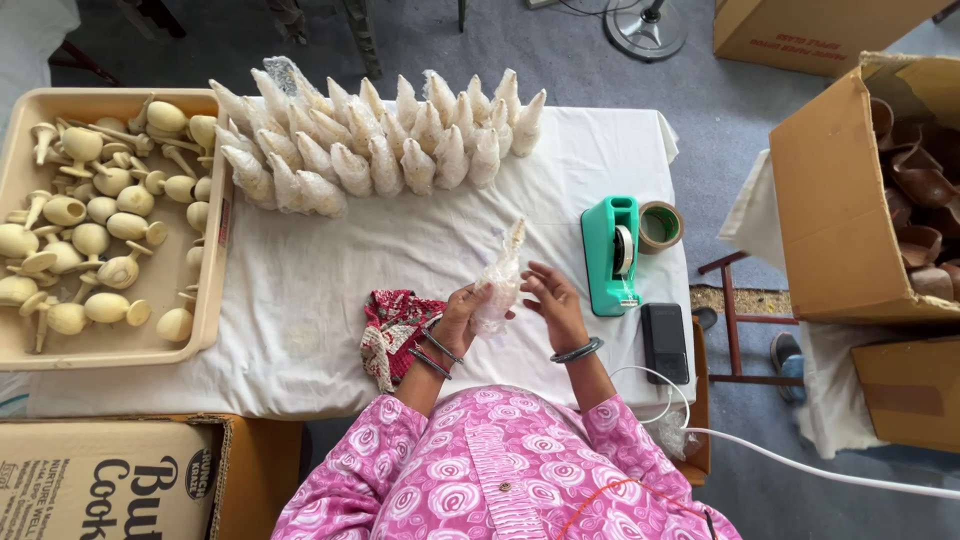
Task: The person wraps wooden ornaments in bubble wrap and secures them with adhesive tape before placing them on a table.
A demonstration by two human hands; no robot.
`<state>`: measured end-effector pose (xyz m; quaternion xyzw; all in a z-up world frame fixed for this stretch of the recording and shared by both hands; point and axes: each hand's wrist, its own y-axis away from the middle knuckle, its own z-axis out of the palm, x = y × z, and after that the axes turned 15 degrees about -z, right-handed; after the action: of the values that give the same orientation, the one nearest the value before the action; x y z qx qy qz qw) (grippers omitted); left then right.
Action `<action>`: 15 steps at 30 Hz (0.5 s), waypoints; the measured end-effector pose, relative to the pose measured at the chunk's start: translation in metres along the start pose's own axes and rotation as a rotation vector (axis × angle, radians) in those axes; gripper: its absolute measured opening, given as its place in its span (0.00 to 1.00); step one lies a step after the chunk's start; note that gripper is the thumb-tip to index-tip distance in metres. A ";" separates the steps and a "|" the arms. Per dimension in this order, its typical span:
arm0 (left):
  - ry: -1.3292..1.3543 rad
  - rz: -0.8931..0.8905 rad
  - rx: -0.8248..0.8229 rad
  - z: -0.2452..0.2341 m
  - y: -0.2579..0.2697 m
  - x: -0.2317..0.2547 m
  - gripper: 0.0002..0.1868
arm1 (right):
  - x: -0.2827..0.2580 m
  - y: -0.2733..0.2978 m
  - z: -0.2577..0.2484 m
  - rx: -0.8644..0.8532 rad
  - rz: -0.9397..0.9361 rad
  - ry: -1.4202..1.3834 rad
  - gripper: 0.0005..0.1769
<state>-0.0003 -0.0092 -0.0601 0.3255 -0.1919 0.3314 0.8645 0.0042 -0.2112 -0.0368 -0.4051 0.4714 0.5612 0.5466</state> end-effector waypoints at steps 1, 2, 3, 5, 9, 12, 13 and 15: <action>0.001 0.011 0.002 -0.002 -0.001 0.001 0.28 | -0.004 -0.002 -0.002 -0.010 -0.003 0.001 0.29; 0.062 0.015 -0.024 -0.005 -0.002 0.003 0.27 | -0.008 -0.004 -0.005 -0.001 -0.006 0.049 0.29; 0.125 0.019 -0.047 -0.008 -0.001 0.003 0.27 | -0.012 -0.004 -0.007 0.008 -0.005 0.095 0.29; 0.236 0.000 -0.048 -0.004 0.000 0.004 0.27 | -0.015 -0.008 -0.008 -0.062 -0.003 0.102 0.30; 0.402 0.003 -0.103 0.002 0.000 -0.002 0.26 | -0.029 -0.012 0.000 -0.277 0.019 0.086 0.34; 0.430 0.005 -0.111 0.006 -0.002 -0.008 0.26 | -0.030 -0.018 0.002 -0.436 0.036 0.096 0.39; 0.436 0.010 -0.105 0.007 -0.004 -0.009 0.26 | -0.023 -0.024 -0.002 -0.443 0.042 0.096 0.39; 0.475 0.015 -0.155 0.007 -0.006 -0.012 0.28 | -0.009 -0.033 -0.010 -0.567 -0.090 0.197 0.41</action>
<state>-0.0060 -0.0226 -0.0646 0.1696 -0.0105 0.3894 0.9052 0.0374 -0.2247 -0.0336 -0.6145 0.3282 0.6037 0.3875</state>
